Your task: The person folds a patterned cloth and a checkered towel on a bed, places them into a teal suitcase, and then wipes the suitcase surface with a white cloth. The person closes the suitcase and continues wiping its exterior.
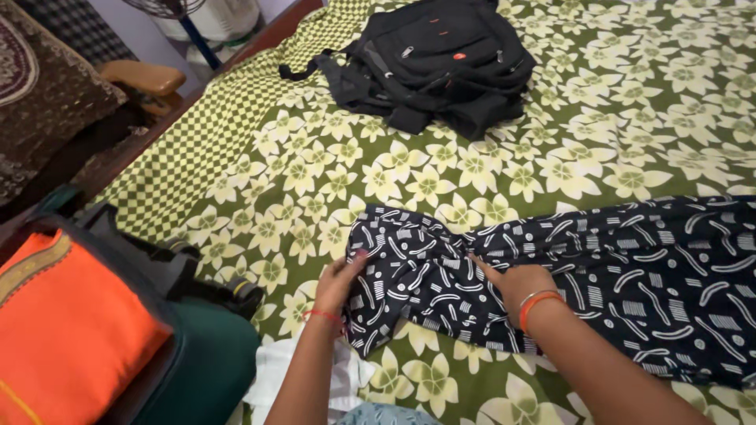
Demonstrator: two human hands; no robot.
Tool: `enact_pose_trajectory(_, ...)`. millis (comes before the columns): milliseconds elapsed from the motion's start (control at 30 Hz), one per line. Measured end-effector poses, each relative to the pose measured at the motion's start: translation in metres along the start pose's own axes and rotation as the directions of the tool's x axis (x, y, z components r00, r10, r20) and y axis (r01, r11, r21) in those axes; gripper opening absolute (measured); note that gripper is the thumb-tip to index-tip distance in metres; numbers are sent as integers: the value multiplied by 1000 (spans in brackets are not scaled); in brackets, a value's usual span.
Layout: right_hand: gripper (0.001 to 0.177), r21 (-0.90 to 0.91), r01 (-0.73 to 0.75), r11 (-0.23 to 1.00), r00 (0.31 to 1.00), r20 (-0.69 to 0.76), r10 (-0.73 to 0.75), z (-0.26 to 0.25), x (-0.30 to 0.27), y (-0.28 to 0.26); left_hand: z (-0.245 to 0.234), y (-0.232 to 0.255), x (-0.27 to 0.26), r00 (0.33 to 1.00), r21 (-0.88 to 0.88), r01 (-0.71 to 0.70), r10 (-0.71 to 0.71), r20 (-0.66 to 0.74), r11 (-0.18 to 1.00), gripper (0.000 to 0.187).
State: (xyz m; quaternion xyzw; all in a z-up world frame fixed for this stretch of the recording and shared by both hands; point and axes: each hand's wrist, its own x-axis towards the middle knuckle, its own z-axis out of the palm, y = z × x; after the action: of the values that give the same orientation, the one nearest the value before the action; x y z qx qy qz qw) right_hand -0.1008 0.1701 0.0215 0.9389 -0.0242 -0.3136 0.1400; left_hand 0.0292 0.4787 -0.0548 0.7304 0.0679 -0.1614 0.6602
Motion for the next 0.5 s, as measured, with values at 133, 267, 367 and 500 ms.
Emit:
enact_pose_trajectory(133,119,-25,-16,1000,999,-41,15,-12,-14,-3,8,32,-10,998,310,-48,62,-34,949,48)
enact_pose_trajectory(267,109,206,-21,978,997,-72,37,-14,-28,21,-19,35,3,954,247,-290,299,1,925,35)
enact_pose_trajectory(367,82,532,-43,846,979,-148,143,-14,-29,42,-49,6,20,931,373,-287,349,-110,882,34)
enact_pose_trajectory(500,32,713,143,687,775,-512,370,-21,-12,37,-54,-35,47,995,92,-75,81,-60,993,37)
